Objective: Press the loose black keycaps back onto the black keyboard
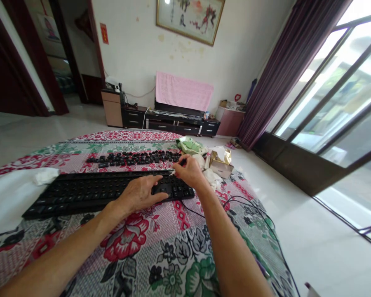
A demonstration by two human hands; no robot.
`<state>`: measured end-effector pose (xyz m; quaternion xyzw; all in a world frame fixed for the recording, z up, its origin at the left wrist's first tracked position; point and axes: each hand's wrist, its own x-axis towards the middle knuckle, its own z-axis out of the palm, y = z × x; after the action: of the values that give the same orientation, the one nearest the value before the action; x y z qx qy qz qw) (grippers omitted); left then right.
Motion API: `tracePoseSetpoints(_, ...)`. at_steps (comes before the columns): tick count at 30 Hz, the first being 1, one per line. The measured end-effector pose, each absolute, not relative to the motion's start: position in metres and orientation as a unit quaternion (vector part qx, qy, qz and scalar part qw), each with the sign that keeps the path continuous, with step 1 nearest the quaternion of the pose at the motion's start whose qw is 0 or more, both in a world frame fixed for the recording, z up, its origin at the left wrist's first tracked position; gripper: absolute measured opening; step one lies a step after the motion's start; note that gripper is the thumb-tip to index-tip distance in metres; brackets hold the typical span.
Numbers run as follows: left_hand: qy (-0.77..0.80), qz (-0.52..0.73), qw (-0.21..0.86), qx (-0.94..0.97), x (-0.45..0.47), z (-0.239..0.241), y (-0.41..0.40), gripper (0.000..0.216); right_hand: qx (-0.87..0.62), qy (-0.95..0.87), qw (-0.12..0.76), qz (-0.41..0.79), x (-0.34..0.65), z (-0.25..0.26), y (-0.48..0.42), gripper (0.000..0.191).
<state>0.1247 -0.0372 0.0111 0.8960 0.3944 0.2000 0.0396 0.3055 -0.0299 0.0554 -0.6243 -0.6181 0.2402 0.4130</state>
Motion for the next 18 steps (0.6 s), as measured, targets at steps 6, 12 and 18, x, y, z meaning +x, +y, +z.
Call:
tracePoseSetpoints(6, 0.395, 0.279, 0.073, 0.872, 0.13, 0.014, -0.034, 0.036, -0.573, -0.635, 0.424, 0.298, 0.283, 0.051, -0.034, 0.022)
tracePoseSetpoints(12, 0.433, 0.279, 0.077, 0.853, 0.133, 0.012, -0.031, 0.028, -0.572, -0.667, 0.427, 0.215, 0.273, 0.047, -0.037, 0.017)
tracePoseSetpoints(18, 0.453, 0.273, 0.055, 0.847, 0.132, 0.015, -0.032, 0.03, -0.586, -0.659, 0.421, 0.211, 0.271, 0.05, -0.039, 0.018)
